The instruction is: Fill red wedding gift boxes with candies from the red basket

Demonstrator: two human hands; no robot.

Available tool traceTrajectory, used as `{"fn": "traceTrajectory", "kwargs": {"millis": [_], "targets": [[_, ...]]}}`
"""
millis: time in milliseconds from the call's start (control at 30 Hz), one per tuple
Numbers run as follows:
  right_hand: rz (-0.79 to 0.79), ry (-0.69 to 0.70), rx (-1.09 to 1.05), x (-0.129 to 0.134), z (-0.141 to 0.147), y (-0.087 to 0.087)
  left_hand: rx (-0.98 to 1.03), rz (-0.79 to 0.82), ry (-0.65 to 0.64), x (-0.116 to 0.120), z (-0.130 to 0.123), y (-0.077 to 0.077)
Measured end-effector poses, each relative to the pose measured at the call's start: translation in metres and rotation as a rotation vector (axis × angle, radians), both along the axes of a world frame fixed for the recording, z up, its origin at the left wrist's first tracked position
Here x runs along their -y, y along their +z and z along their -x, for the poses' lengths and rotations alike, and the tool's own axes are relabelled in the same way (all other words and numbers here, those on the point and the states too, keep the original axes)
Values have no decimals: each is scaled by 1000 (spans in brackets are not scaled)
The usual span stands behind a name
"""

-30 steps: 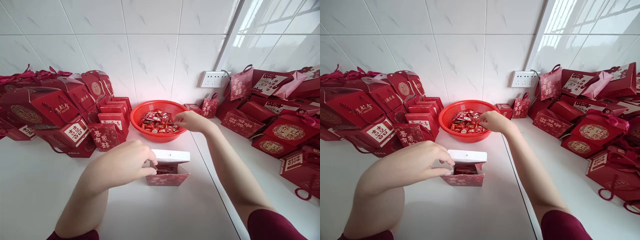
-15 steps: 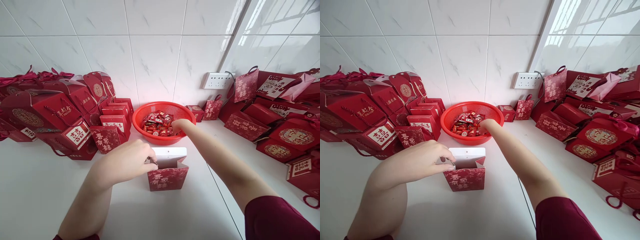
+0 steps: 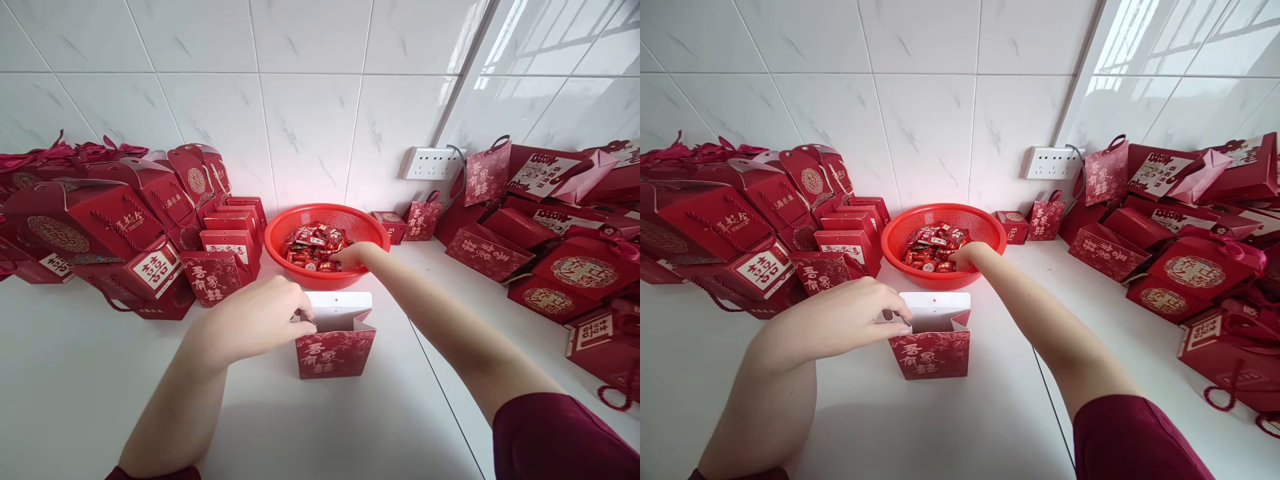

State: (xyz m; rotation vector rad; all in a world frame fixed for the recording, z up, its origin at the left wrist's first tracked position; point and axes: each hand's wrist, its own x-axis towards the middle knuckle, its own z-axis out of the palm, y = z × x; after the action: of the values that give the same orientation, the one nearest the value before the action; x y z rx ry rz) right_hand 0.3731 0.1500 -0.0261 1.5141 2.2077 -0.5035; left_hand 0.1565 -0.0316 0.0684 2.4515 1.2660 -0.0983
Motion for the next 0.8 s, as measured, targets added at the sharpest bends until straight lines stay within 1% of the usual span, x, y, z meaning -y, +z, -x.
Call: {"fn": "traceTrajectory", "kwargs": {"millis": [167, 300, 433, 500, 633, 800], "targets": [[-45, -2, 25, 2, 3, -5, -38, 19, 1, 1, -3, 2], [-88, -10, 36, -4, -3, -9, -40, 14, -5, 3, -2, 2], [-206, -54, -10, -13, -16, -8, -32, 3, -21, 3, -1, 1], [-256, -62, -63, -16, -23, -5, -27, 3, -24, 3, -1, 1], [-288, -36, -227, -15, -36, -1, -27, 9, -5, 2, -1, 2], [-306, -61, -428, -11, -42, -3, -28, 22, -5, 0, -2, 2]]}}
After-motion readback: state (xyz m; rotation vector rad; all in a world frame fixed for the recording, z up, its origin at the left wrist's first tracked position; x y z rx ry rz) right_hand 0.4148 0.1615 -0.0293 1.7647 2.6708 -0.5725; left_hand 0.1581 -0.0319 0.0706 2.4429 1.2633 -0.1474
